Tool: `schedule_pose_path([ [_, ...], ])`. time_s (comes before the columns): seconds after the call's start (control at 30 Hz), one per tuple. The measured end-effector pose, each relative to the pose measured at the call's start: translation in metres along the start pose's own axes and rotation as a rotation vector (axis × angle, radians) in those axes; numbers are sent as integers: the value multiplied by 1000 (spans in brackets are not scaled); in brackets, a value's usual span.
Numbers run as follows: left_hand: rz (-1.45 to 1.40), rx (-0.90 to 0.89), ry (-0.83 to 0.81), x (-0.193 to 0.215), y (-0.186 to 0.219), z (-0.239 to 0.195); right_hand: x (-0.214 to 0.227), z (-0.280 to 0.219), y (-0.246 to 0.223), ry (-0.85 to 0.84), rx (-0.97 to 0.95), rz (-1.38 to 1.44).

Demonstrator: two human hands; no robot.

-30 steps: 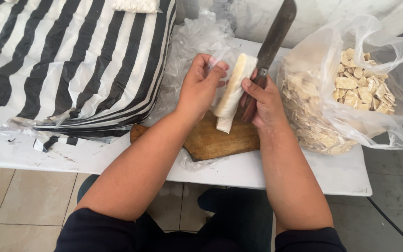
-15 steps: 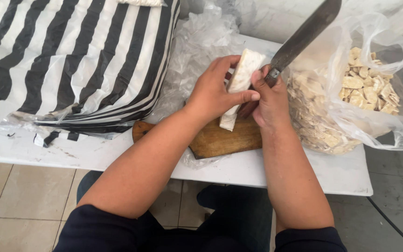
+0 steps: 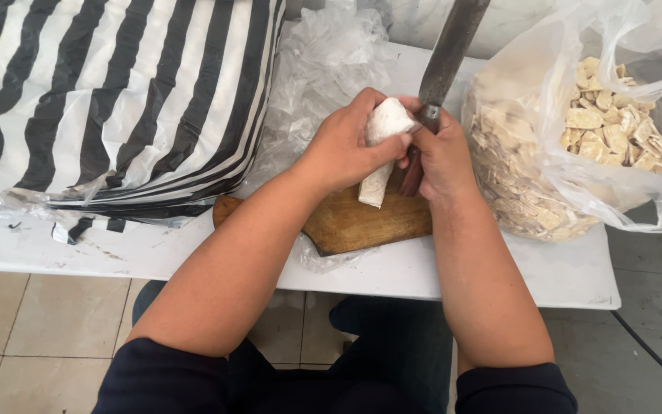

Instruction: The person slices a white frozen block into thin pieces on a wooden cutting board using a knife. The slices are then transferred into a clear plastic bag. The person repeats the slicing process with another block.

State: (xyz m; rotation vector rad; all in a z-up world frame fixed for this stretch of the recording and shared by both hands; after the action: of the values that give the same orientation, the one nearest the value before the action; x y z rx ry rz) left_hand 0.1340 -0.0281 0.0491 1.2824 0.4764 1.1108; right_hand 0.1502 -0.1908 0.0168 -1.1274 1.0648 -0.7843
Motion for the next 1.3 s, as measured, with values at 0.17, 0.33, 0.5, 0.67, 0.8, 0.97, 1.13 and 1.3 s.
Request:
schedule_pose_path([
  [0.17,121,13,-35,0,2,0,10,2,5,88,-16,-83],
  [0.33,230,153,-11,3,-8,2,15,0,3,166,1,-85],
  [0.5,257,189,117,9,-15,2,9,0,0,129,63,-70],
  [0.67,209,179,301,23,-28,0,7,-1,-1,90,63,-50],
  [0.8,-81,60,169,20,-38,9,12,-1,-4,92,48,-22],
  [0.97,-412,50,76,9,-48,12,17,1,-5,88,47,-30],
  [1.13,-446,-60,362,35,-36,2,21,3,-1,161,-5,-47],
  [1.3,-161,-134,396,41,-11,-5,13,0,-10,206,-27,-235],
])
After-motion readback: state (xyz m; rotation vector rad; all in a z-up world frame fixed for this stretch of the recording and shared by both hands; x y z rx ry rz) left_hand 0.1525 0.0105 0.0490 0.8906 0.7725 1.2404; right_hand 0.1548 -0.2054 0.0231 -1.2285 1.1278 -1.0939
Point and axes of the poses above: each hand's wrist, its own z-axis towards the middle knuckle, its own x-axis out of the back of the hand, y = z × x, the point moved 6 cm from there along z, towards the middle knuckle, and after that the axes turned 14 degrees about -y, right-handed, at the moved point
